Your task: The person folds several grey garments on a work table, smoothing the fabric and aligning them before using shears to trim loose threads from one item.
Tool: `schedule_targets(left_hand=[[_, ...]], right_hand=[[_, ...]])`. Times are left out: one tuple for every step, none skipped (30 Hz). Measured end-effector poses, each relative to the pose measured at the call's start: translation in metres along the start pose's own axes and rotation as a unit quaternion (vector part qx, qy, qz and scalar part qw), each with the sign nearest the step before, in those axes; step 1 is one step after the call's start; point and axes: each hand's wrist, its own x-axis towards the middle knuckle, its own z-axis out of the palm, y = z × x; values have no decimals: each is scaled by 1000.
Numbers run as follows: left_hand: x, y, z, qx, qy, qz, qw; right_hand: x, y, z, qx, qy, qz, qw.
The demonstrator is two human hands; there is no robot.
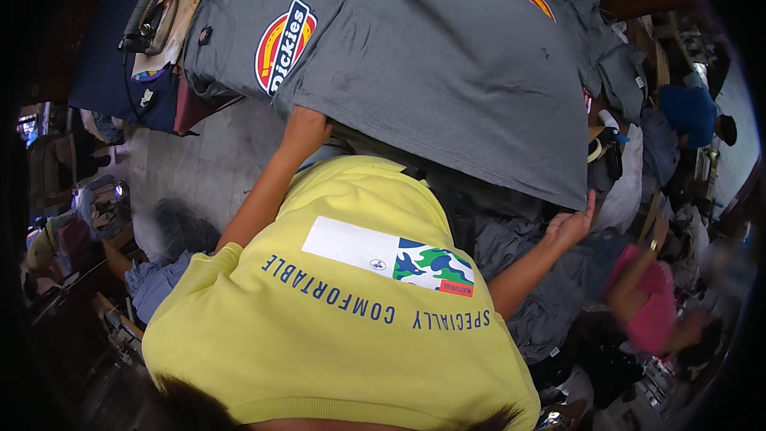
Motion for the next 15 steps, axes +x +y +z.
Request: schedule_targets(left_hand=[[-6, -2, -2, 18, 11, 3, 1000], [-9, -5, 1, 25, 24, 14, 999], [-12, -9, 6, 32, 38, 25, 998], [-13, -11, 8, 38, 52, 35, 997], [-14, -13, 9, 45, 48, 44, 997], [-14, -15, 10, 52, 45, 53, 996], [-14, -17, 11, 58, 43, 61, 996], [-14, -18, 11, 60, 46, 67, 995], [-15, -19, 11, 62, 49, 73, 994], [-15, -21, 11, 65, 52, 80, 993], [-16, -22, 10, 64, 58, 86, 993], [-16, -22, 10, 63, 63, 92, 992], [-17, -21, 10, 60, 70, 99, 991], [-18, -23, 11, 62, 64, 89, 992], [-20, -26, 13, 64, 58, 78, 993]], right_hand=[[1, 9, -11, -12, -18, 33, 999], [1, 19, -17, 22, 4, 60, 998], [2, 29, -22, 56, 27, 86, 994], [3, 38, -25, 90, 48, 111, 989], [5, 43, -29, 113, 75, 147, 980], [6, 50, -36, 126, 76, 155, 977], [7, 55, -40, 137, 76, 161, 974], [8, 58, -45, 149, 77, 168, 972], [10, 60, -50, 154, 81, 164, 971], [10, 60, -49, 160, 86, 161, 970], [8, 60, -49, 166, 91, 157, 969], [7, 61, -48, 164, 92, 156, 970], [5, 59, -46, 163, 92, 154, 970], [4, 59, -45, 161, 92, 152, 971], [3, 60, -46, 161, 89, 157, 970]])
